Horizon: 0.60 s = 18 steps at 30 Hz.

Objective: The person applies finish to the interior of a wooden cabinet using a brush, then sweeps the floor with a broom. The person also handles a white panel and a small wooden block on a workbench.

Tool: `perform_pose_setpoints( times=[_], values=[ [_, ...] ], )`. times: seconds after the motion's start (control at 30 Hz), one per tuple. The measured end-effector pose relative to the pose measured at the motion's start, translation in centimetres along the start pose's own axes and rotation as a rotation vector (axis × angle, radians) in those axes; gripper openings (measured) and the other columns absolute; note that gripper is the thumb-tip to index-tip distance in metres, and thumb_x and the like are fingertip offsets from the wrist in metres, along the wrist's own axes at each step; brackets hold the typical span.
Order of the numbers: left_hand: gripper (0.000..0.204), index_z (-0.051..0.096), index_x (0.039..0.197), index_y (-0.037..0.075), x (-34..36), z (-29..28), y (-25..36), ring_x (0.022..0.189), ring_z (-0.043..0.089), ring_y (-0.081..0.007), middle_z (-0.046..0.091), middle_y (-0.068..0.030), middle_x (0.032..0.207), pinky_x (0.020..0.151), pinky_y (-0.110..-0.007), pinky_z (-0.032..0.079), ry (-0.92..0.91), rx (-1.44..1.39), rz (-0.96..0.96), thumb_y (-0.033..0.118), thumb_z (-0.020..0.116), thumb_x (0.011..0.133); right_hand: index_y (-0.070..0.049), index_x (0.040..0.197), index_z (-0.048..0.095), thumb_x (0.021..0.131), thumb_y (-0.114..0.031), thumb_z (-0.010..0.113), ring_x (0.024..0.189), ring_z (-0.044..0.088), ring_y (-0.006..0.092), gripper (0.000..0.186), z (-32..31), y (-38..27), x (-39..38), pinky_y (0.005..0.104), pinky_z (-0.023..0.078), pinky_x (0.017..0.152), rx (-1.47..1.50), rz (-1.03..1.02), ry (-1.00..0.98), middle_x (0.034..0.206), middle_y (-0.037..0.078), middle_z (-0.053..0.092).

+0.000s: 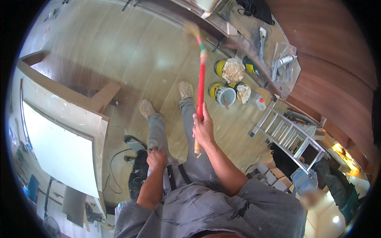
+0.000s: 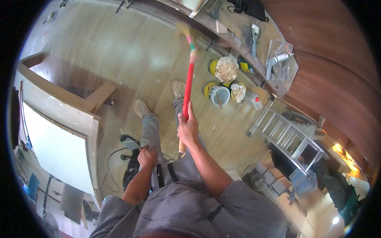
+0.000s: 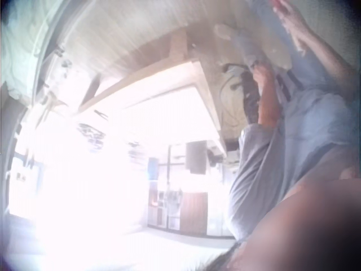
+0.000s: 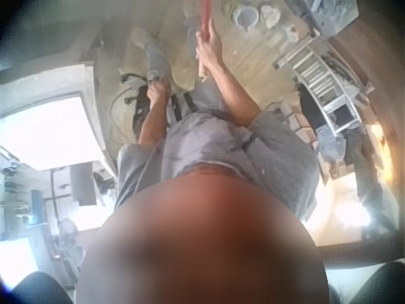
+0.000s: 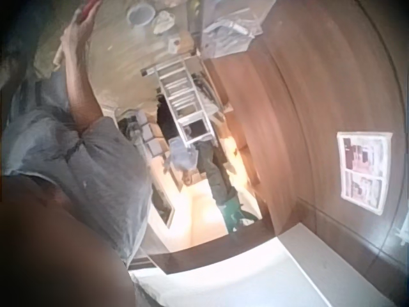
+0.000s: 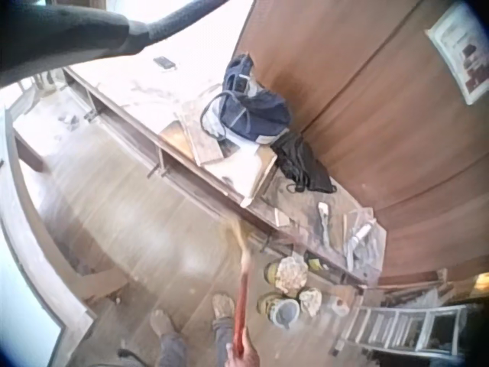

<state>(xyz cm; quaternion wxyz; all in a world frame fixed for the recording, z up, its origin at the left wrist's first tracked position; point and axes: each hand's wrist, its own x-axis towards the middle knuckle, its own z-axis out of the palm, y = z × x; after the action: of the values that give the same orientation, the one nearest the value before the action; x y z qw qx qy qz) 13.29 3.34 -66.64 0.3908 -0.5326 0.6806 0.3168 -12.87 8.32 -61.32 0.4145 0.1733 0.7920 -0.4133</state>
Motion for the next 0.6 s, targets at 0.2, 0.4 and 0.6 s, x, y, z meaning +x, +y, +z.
perform_pose_setpoints(
  times=[0.2,0.4,0.6],
  values=[
    [0.044,0.073,0.124,0.006,0.2,-0.1,-0.4,0.112,0.069,-0.0421,0.067,-0.0255,0.128,0.097,-0.05,0.054,-0.055,0.048,-0.003,0.036,0.058,0.096,-0.015,0.167,0.022,0.104,-0.017,0.055,0.05,0.061,0.0225,0.071,0.2,-4.9,13.0,0.0389,0.049,0.043,-0.315,-0.216,0.231,0.077,0.014,0.064],
    [0.043,0.073,0.125,0.008,0.2,-0.3,0.1,0.114,0.069,-0.0402,0.068,-0.0243,0.125,0.099,-0.05,0.054,-0.041,0.06,-0.002,0.037,0.06,0.096,-0.016,0.168,0.019,0.104,-0.016,0.057,0.046,0.057,0.0176,0.074,1.8,2.0,5.8,0.0358,0.048,0.039,0.01,0.045,0.016,0.077,0.009,0.062],
    [0.044,0.073,0.124,0.007,0.4,-0.5,0.4,0.114,0.069,-0.0397,0.066,-0.023,0.132,0.098,-0.048,0.054,-0.053,0.087,-0.013,0.037,0.059,0.096,-0.011,0.166,0.024,0.107,-0.025,0.057,0.058,0.067,0.0258,0.069,1.5,2.4,-1.1,0.0415,0.054,0.052,-0.014,-0.089,-0.031,0.1,0.019,0.072]
  ],
)
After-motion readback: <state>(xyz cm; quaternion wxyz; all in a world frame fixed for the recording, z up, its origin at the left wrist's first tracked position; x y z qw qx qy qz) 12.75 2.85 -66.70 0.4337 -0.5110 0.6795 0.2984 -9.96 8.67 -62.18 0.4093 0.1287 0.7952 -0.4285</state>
